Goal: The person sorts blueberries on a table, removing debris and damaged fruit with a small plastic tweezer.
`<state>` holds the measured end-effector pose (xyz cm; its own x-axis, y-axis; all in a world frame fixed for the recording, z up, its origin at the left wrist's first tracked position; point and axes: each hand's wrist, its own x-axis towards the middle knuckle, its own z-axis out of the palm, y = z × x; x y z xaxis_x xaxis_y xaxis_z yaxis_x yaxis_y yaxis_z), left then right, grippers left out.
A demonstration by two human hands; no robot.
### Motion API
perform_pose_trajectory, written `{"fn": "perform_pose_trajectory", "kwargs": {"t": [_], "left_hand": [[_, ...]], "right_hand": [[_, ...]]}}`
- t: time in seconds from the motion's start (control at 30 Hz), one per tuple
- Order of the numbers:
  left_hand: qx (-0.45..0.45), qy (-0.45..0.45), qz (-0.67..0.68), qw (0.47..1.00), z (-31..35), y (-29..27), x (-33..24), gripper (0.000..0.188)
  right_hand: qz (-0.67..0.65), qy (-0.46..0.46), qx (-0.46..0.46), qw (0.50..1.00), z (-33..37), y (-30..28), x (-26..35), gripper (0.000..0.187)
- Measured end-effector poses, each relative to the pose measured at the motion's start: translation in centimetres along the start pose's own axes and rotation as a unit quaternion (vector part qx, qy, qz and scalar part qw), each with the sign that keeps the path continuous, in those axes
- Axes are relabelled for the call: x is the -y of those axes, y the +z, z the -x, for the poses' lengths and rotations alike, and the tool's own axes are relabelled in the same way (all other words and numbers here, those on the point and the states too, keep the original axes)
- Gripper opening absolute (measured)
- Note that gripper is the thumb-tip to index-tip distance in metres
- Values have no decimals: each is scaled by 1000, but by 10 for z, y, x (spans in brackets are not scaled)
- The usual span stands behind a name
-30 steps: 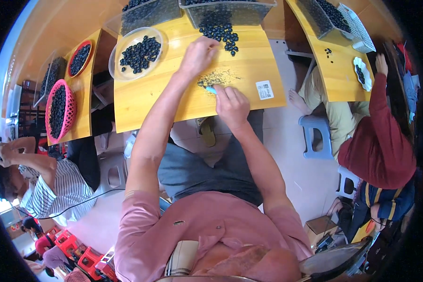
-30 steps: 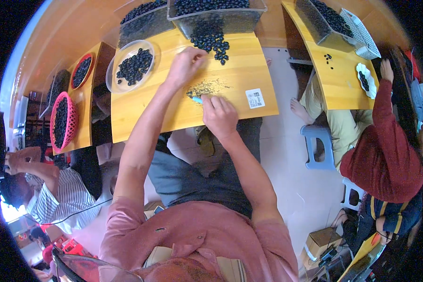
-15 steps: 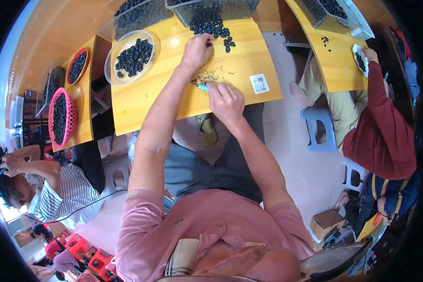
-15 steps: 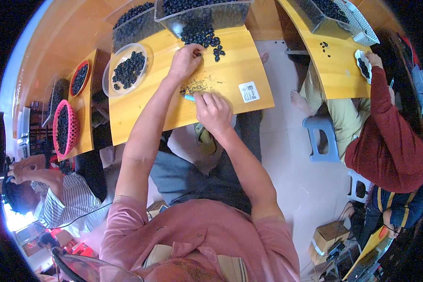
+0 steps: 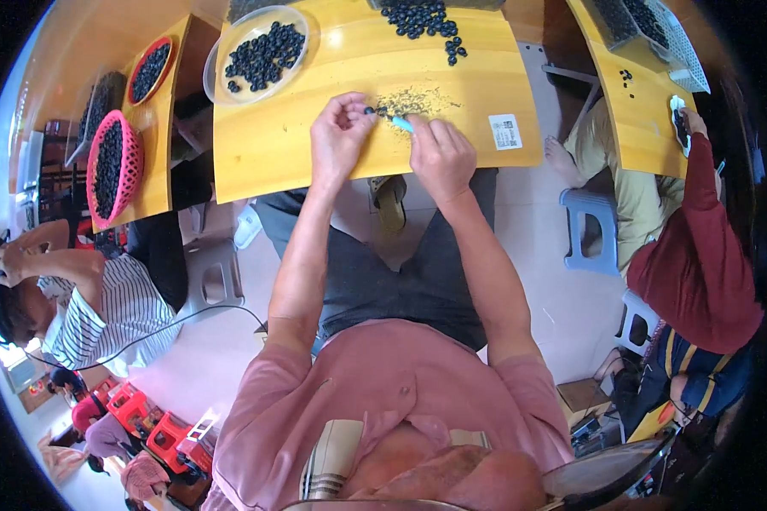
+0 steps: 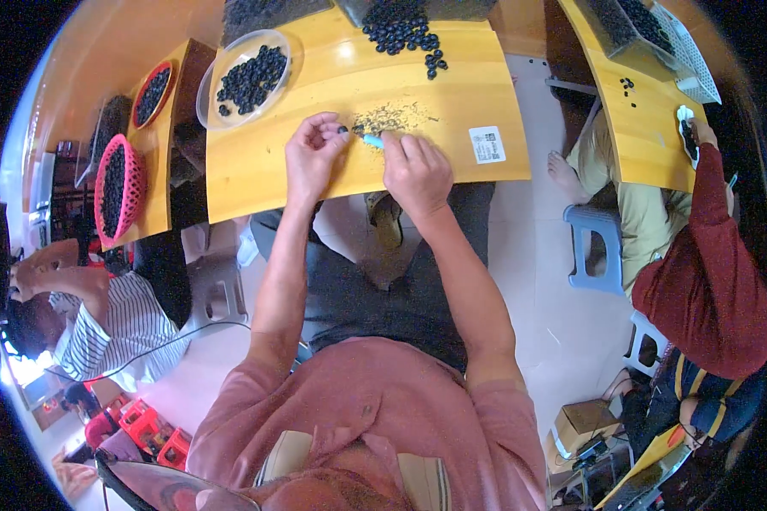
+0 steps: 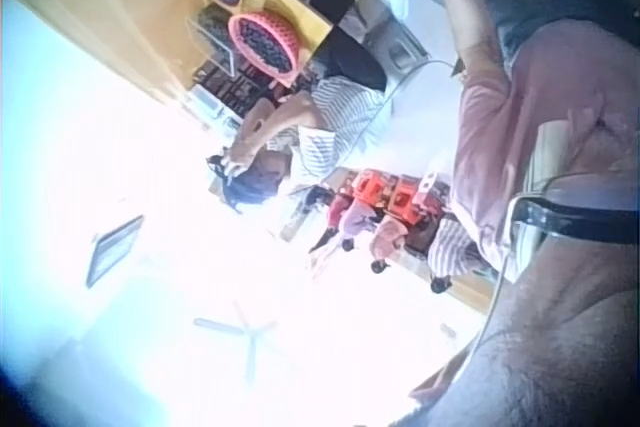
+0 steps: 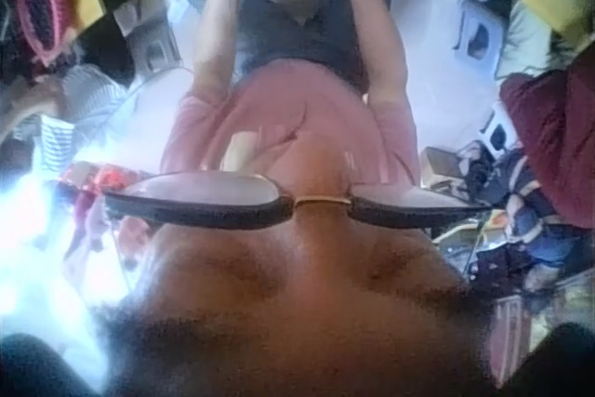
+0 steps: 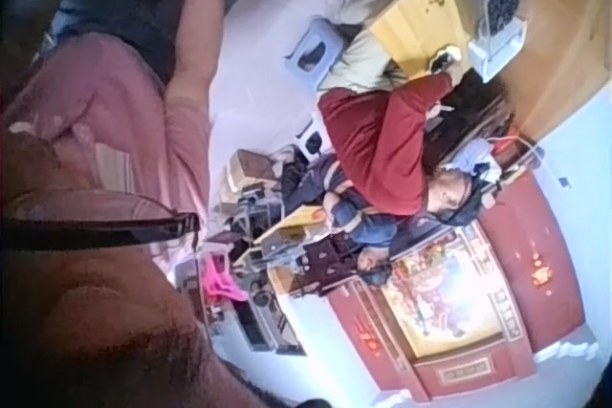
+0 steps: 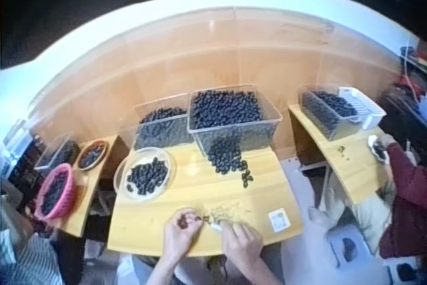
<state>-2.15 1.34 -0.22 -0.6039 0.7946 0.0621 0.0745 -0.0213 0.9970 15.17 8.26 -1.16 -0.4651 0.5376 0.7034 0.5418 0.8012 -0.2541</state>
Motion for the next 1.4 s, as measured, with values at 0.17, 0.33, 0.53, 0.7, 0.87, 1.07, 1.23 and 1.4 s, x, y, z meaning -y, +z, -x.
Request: {"fn": "perform_pose_trajectory", "kwargs": {"t": [0.17,0.33,0.53,0.7,0.87,1.07,1.23,1.4], "left_hand": [[16,10,-33,999,10,13,1,33],[38,29,-34,998,5,23,0,34],[33,12,7,999,7,21,-1,34],[32,23,14,999,8,20,6,35],[28,23,18,999,10,21,3,35],[29,35,16,999,12,20,4,35],[19,51,8,998,13,20,6,35],[35,33,-13,999,15,18,5,34]], "right_hand": [[-7,8,22,1000,0,-3,2,29],[18,-1,30,999,2,-3,2,20],[22,2,27,999,2,-2,0,20],[31,5,32,999,1,-2,1,19],[31,2,33,999,1,-2,0,18],[29,3,35,999,-1,-3,2,18],[27,5,36,999,1,-2,1,21],[28,9,37,999,3,-2,1,24]]}}
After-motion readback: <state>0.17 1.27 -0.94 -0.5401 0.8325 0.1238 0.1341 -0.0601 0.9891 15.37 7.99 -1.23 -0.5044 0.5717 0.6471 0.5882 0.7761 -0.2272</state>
